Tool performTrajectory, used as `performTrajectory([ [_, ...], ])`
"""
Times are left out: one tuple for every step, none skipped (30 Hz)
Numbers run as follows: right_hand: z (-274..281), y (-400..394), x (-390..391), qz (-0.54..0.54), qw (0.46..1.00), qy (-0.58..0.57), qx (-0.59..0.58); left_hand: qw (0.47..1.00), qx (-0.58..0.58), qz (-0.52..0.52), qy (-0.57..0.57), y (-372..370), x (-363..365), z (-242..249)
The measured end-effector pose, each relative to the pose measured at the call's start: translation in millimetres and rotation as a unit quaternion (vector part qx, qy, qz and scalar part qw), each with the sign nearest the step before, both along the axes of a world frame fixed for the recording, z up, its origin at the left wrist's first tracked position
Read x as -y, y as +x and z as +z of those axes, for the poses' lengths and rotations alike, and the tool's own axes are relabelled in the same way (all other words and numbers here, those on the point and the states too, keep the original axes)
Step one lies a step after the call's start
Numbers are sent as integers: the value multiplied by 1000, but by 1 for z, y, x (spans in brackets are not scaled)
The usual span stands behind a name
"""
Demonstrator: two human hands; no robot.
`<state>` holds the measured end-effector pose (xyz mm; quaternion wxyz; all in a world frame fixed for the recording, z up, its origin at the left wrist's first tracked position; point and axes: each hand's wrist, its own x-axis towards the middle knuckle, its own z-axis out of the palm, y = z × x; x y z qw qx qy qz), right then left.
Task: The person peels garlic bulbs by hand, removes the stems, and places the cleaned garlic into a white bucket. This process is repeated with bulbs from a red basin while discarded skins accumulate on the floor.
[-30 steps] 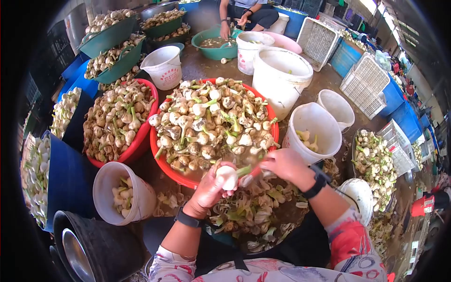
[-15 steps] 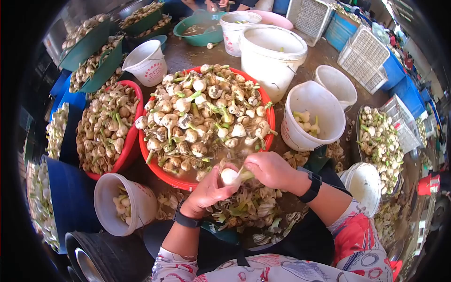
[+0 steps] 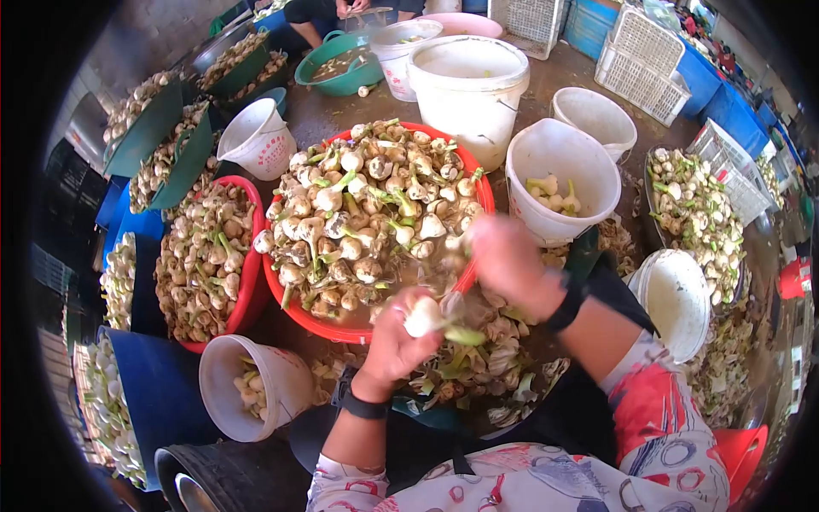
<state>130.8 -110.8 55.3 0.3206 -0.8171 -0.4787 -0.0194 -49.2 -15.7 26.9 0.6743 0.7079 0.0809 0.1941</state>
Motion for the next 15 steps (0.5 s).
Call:
performTrajectory([
  [7,19,0,-32,997,35,-57,999,-9,7,-37,-4,9,3],
  [14,33,3,-60,989,70,-112,997,-15,18,-76,-5,16,6],
  [16,32,9,19,992,65,-108,997,-16,17,-75,-4,16,6],
  [16,21,12,85,986,-44,-138,994,-27,44,-98,-3,13,4],
  [8,9,16,114,982,-74,-129,990,-40,69,-119,-3,9,4],
  [4,0,19,140,977,-104,-119,991,-43,64,-112,-2,5,6],
  [2,-3,17,128,967,-87,-204,994,-75,46,-70,-2,2,6],
  [1,-1,14,125,966,-84,-208,993,-108,29,-31,-2,0,4],
  [7,0,12,187,956,-106,-198,993,-93,51,45,-3,1,-1],
  [14,0,10,249,942,-125,-185,993,-97,49,44,-4,2,-2],
  [23,-6,11,314,926,-179,-108,988,-139,25,55,-4,0,-1],
  [17,-13,12,349,907,-208,-112,981,-181,1,66,-3,-1,1],
  [3,-19,14,371,913,-138,-99,992,-118,30,41,3,8,3],
  [-9,-22,14,390,914,-67,-86,991,-122,26,42,3,5,0],
  [-7,-23,15,387,915,-67,-92,989,-141,-24,27,2,2,-4],
])
